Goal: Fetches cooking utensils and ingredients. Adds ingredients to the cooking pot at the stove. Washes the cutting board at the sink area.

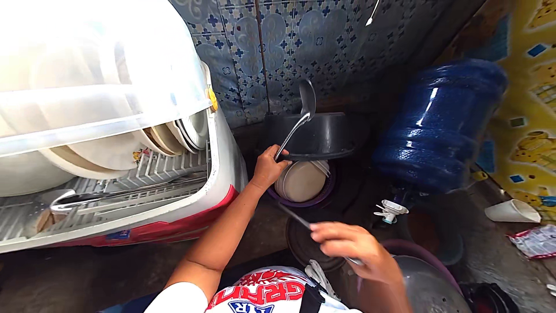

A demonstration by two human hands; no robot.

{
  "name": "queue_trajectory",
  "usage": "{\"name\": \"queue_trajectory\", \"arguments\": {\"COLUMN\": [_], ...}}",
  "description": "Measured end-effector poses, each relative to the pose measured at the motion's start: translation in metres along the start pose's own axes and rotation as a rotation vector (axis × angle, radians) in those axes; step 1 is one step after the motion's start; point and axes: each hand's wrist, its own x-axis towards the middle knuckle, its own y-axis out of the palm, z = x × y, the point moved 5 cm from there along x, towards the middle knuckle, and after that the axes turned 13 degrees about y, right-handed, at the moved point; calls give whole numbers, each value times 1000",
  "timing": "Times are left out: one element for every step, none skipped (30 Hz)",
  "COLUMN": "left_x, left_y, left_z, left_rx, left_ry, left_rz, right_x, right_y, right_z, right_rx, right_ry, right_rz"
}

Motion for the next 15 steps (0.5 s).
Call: {"name": "queue_trajectory", "arguments": {"left_x": [-17,-37,-57,-78,-99,-117,-133,-145,-155,-161,-164,-165,-163,-161,-160], "left_y": [8,17,28,40,52,63,73,82,88,93,96,97,97,96,96], "left_z": [5,13,25,38,52,65,76,86,92,96,98,98,97,96,96], "left_rx": [6,16,27,42,69,98,131,168,203,228,251,264,268,266,259], "left_ry": [2,-23,-66,-121,-170,-203,-224,-245,-270,-284,-282,-282,-291,-308,-321], "left_rz": [6,30,67,114,167,212,251,294,340,370,375,376,393,422,446], "right_x": [-19,-36,-52,-66,-79,-88,-95,-100,-102,-102,-100,-96,-92,-87,-81], "right_y": [-14,-27,-38,-47,-54,-59,-61,-61,-60,-58,-56,-54,-52,-50,-48], "right_z": [16,30,42,51,58,63,66,68,69,70,69,67,64,61,58], "right_rx": [92,167,225,262,285,296,300,299,292,285,279,276,273,269,273], "right_ry": [-25,-50,-75,-91,-93,-87,-79,-70,-59,-49,-45,-44,-45,-47,-52], "right_rz": [14,26,41,72,120,170,192,189,175,167,168,175,193,222,249]}}
